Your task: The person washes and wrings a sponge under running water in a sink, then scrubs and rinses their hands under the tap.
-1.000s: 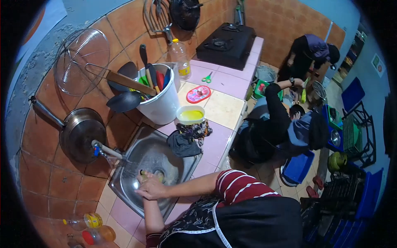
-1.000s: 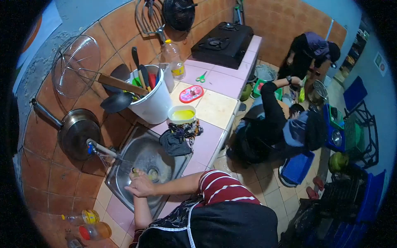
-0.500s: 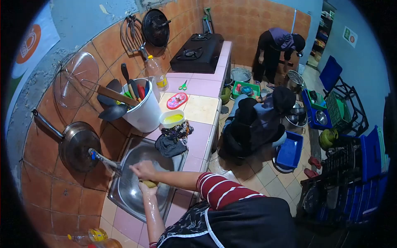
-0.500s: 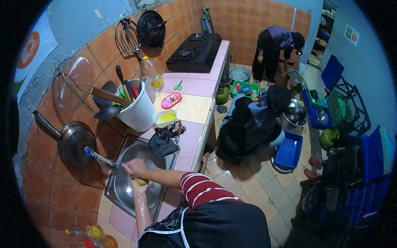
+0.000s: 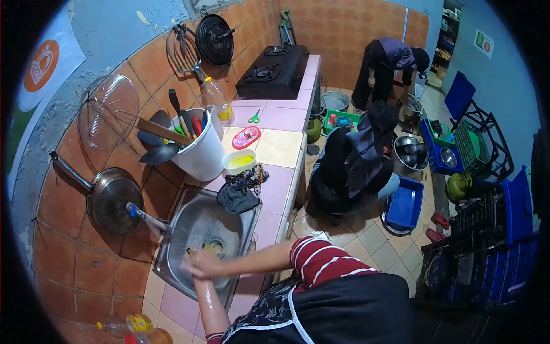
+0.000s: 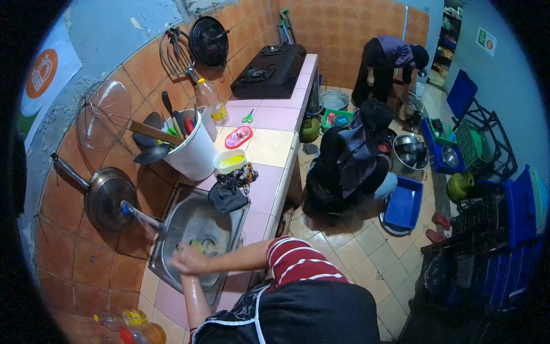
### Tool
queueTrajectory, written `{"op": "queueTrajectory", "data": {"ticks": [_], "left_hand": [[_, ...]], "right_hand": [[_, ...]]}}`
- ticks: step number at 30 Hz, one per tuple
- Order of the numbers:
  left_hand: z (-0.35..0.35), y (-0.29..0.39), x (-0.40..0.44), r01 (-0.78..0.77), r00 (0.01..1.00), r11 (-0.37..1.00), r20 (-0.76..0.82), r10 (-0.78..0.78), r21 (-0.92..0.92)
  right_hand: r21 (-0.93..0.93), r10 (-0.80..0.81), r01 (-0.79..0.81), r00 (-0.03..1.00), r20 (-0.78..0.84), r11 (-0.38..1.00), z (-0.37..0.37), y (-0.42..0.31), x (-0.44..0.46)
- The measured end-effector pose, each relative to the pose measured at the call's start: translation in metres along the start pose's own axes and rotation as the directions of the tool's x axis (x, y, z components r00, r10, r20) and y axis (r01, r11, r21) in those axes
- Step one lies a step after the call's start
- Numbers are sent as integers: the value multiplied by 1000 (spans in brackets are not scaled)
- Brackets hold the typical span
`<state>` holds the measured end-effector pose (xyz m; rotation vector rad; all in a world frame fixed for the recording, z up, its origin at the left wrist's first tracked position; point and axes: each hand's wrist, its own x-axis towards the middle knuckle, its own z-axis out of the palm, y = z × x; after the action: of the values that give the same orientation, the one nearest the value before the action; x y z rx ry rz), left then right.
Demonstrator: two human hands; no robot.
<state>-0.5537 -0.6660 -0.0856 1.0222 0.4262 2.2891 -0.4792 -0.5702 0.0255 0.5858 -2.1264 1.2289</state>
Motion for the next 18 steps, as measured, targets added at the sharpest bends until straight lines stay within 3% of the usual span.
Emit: {"op": "queueTrajectory", "data": {"ticks": [1,2,3,4,5,6,8,10,14,16,18], "left_hand": [[19,-4,9,36,969,999,-244,-27,33],[46,-9,29,72,884,996,-465,-36,59],[78,-13,43,116,740,990,-672,-36,75],[99,-15,61,160,558,983,-830,-19,86],[106,-15,73,204,342,975,-939,8,83],[91,-16,68,202,343,975,-939,15,89],[51,-19,48,114,517,992,-856,-18,48],[41,-30,57,131,526,989,-851,-5,75],[34,-45,65,190,503,959,-860,89,210],[30,-47,72,204,492,946,-862,122,251],[29,-47,72,200,452,952,-884,120,232]], "right_hand": [[0,1,-1,1000,1,1000,-2,3,1],[118,47,-57,995,85,991,-6,13,6],[238,89,-130,980,178,962,-6,18,7],[241,77,-119,981,177,963,-9,29,20],[163,259,-270,962,85,949,-15,43,36],[102,428,-424,904,-20,900,-24,50,50],[114,383,-381,924,4,918,-44,42,45],[113,139,-160,975,173,981,-52,23,19],[261,80,-177,936,342,949,-52,75,30],[178,439,-439,898,37,881,-55,112,59],[222,487,-482,873,33,848,-65,93,54]]}}
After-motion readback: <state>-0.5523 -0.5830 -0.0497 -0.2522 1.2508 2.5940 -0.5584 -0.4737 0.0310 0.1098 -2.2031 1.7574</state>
